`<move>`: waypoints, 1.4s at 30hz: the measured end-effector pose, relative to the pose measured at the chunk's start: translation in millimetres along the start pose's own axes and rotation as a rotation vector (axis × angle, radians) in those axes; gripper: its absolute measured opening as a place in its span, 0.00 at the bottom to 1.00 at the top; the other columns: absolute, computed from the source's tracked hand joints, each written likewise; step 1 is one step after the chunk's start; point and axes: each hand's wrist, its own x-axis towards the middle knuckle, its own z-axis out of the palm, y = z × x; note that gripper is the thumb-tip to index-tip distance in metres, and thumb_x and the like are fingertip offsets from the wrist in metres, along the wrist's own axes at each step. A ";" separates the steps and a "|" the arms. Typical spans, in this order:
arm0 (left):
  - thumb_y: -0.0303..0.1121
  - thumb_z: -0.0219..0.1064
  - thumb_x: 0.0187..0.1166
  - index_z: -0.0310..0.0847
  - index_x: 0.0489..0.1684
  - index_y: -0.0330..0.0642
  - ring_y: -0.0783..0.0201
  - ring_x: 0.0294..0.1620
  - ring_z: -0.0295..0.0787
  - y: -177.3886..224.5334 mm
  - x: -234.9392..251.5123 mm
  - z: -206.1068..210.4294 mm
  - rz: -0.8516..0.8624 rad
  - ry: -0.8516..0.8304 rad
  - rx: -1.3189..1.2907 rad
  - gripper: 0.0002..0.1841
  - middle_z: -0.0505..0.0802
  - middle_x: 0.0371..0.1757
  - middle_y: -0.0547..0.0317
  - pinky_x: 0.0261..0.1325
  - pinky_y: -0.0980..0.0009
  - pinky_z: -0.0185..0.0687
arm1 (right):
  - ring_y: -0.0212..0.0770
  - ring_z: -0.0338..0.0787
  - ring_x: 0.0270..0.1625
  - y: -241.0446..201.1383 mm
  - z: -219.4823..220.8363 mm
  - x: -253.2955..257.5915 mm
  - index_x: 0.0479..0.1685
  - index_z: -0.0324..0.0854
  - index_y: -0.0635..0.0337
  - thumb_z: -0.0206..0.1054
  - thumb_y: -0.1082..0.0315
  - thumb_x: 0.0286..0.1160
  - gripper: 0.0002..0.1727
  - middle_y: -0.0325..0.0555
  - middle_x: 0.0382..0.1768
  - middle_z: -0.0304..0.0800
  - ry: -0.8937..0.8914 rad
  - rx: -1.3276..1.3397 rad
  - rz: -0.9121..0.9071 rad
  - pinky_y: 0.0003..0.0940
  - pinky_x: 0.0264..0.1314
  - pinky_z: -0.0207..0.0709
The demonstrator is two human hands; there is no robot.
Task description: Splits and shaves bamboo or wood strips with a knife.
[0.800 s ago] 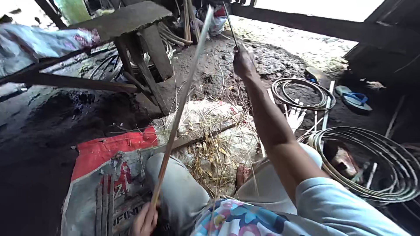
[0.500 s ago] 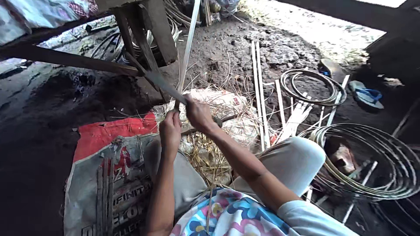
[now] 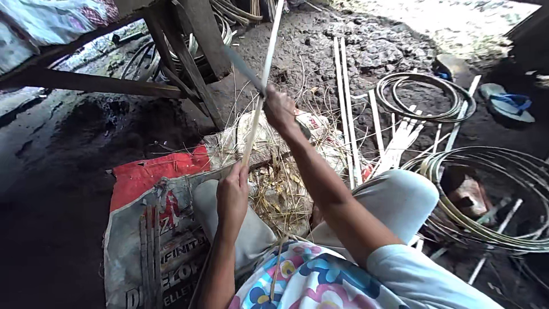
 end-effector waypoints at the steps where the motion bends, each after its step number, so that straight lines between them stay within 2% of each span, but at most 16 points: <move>1: 0.43 0.58 0.91 0.88 0.56 0.41 0.65 0.24 0.83 -12.8 -10.3 2.5 0.009 -0.008 -0.031 0.17 0.87 0.25 0.58 0.34 0.64 0.82 | 0.72 0.90 0.61 7.5 -7.1 16.6 0.70 0.79 0.60 0.54 0.64 0.88 0.19 0.68 0.54 0.91 0.002 -0.004 0.072 0.72 0.58 0.78; 4: 0.39 0.59 0.90 0.89 0.54 0.39 0.74 0.22 0.79 -29.0 -9.2 6.7 0.008 -0.032 -0.133 0.15 0.85 0.24 0.65 0.31 0.75 0.77 | 0.68 0.89 0.64 13.9 -23.7 26.8 0.68 0.80 0.60 0.54 0.65 0.86 0.19 0.65 0.59 0.91 0.010 0.041 0.130 0.71 0.63 0.77; 6: 0.39 0.58 0.91 0.88 0.53 0.39 0.69 0.24 0.80 -15.8 10.3 7.6 -0.007 -0.028 -0.114 0.15 0.85 0.25 0.61 0.35 0.69 0.78 | 0.68 0.91 0.58 6.0 -18.1 -3.1 0.67 0.79 0.62 0.50 0.67 0.89 0.18 0.65 0.53 0.91 -0.018 0.081 0.029 0.69 0.59 0.80; 10: 0.43 0.55 0.93 0.86 0.57 0.41 0.54 0.25 0.81 16.2 50.2 8.4 0.003 0.044 -0.036 0.17 0.85 0.27 0.50 0.34 0.52 0.80 | 0.59 0.88 0.24 8.0 33.8 -94.4 0.50 0.77 0.57 0.63 0.69 0.82 0.05 0.54 0.26 0.85 0.084 0.051 -0.267 0.57 0.22 0.79; 12: 0.43 0.55 0.93 0.85 0.54 0.42 0.52 0.24 0.81 23.2 54.4 9.2 0.022 0.078 -0.001 0.16 0.84 0.26 0.49 0.32 0.50 0.79 | 0.57 0.86 0.21 5.9 42.8 -105.7 0.46 0.76 0.57 0.65 0.71 0.77 0.05 0.53 0.25 0.84 0.113 0.041 -0.307 0.55 0.17 0.76; 17: 0.41 0.58 0.91 0.86 0.62 0.42 0.56 0.23 0.83 15.0 28.3 15.9 0.067 0.053 0.002 0.16 0.87 0.26 0.51 0.33 0.56 0.81 | 0.70 0.93 0.53 2.0 -4.0 -34.6 0.62 0.80 0.63 0.52 0.66 0.89 0.16 0.66 0.45 0.93 -0.030 0.049 -0.011 0.71 0.51 0.80; 21: 0.39 0.61 0.90 0.88 0.62 0.41 0.66 0.22 0.83 -1.5 19.7 24.3 0.120 0.107 -0.054 0.16 0.87 0.24 0.57 0.32 0.66 0.82 | 0.68 0.93 0.53 4.2 -4.3 -13.1 0.58 0.82 0.62 0.54 0.66 0.86 0.14 0.63 0.45 0.94 0.025 0.004 -0.014 0.68 0.51 0.80; 25: 0.37 0.63 0.88 0.88 0.63 0.35 0.71 0.24 0.86 -35.1 -18.9 20.0 0.155 0.105 -0.076 0.17 0.92 0.27 0.58 0.35 0.72 0.85 | 0.70 0.90 0.61 16.2 -18.1 13.0 0.63 0.85 0.62 0.53 0.64 0.88 0.18 0.66 0.55 0.92 0.001 0.028 0.044 0.72 0.60 0.77; 29: 0.33 0.61 0.88 0.87 0.60 0.32 0.80 0.18 0.76 -60.5 -33.1 16.6 0.063 0.018 -0.280 0.15 0.86 0.24 0.67 0.23 0.82 0.72 | 0.69 0.92 0.56 13.0 -20.3 8.5 0.57 0.85 0.63 0.54 0.67 0.86 0.16 0.66 0.50 0.93 0.065 -0.015 -0.019 0.70 0.53 0.78; 31: 0.35 0.61 0.89 0.85 0.61 0.35 0.74 0.20 0.82 -54.2 -17.3 4.5 -0.035 -0.170 -0.316 0.15 0.90 0.28 0.63 0.25 0.77 0.80 | 0.69 0.93 0.54 5.3 -22.5 -0.8 0.58 0.85 0.63 0.53 0.66 0.88 0.17 0.65 0.47 0.93 0.097 0.040 -0.033 0.70 0.52 0.80; 32: 0.37 0.61 0.89 0.82 0.66 0.35 0.70 0.28 0.89 -43.9 -2.2 -1.6 -0.037 -0.237 -0.287 0.17 0.93 0.35 0.60 0.36 0.72 0.88 | 0.69 0.93 0.53 1.3 -23.4 -4.8 0.60 0.85 0.62 0.53 0.65 0.90 0.17 0.64 0.47 0.93 0.108 0.069 -0.059 0.69 0.52 0.80; 34: 0.41 0.62 0.89 0.73 0.77 0.37 0.60 0.41 0.92 -9.3 35.0 -7.9 0.012 -0.256 -0.257 0.24 0.93 0.47 0.49 0.51 0.60 0.89 | 0.68 0.93 0.52 -8.9 -26.7 -17.5 0.64 0.85 0.60 0.54 0.65 0.88 0.17 0.63 0.47 0.94 0.105 0.113 -0.115 0.69 0.52 0.80; 36: 0.44 0.57 0.92 0.67 0.83 0.43 0.55 0.37 0.89 32.1 71.4 -9.5 0.056 -0.209 -0.287 0.25 0.90 0.49 0.45 0.43 0.57 0.87 | 0.67 0.93 0.52 -19.5 -29.8 -27.2 0.64 0.85 0.59 0.54 0.66 0.89 0.17 0.62 0.47 0.94 0.094 0.142 -0.151 0.69 0.53 0.80; 38: 0.43 0.48 0.96 0.73 0.75 0.38 0.62 0.26 0.81 66.6 106.2 -3.6 0.109 -0.119 -0.286 0.22 0.87 0.38 0.50 0.32 0.64 0.81 | 0.68 0.94 0.49 -25.6 -31.4 -32.6 0.60 0.85 0.63 0.56 0.68 0.86 0.15 0.64 0.45 0.94 0.127 0.131 -0.182 0.69 0.50 0.80; 41: 0.39 0.45 0.97 0.79 0.61 0.30 0.47 0.38 0.85 88.0 119.7 6.9 0.132 0.014 -0.154 0.21 0.88 0.40 0.39 0.48 0.49 0.81 | 0.68 0.95 0.43 -19.4 -24.9 -34.2 0.56 0.84 0.64 0.61 0.72 0.80 0.12 0.62 0.40 0.94 0.187 0.026 -0.234 0.67 0.40 0.82; 42: 0.42 0.44 0.97 0.77 0.60 0.31 0.43 0.37 0.86 85.2 113.1 10.4 0.160 0.028 -0.109 0.22 0.87 0.40 0.37 0.44 0.45 0.82 | 0.67 0.95 0.44 -16.3 -24.2 -32.2 0.56 0.85 0.64 0.61 0.72 0.80 0.12 0.62 0.41 0.94 0.179 -0.008 -0.225 0.67 0.41 0.82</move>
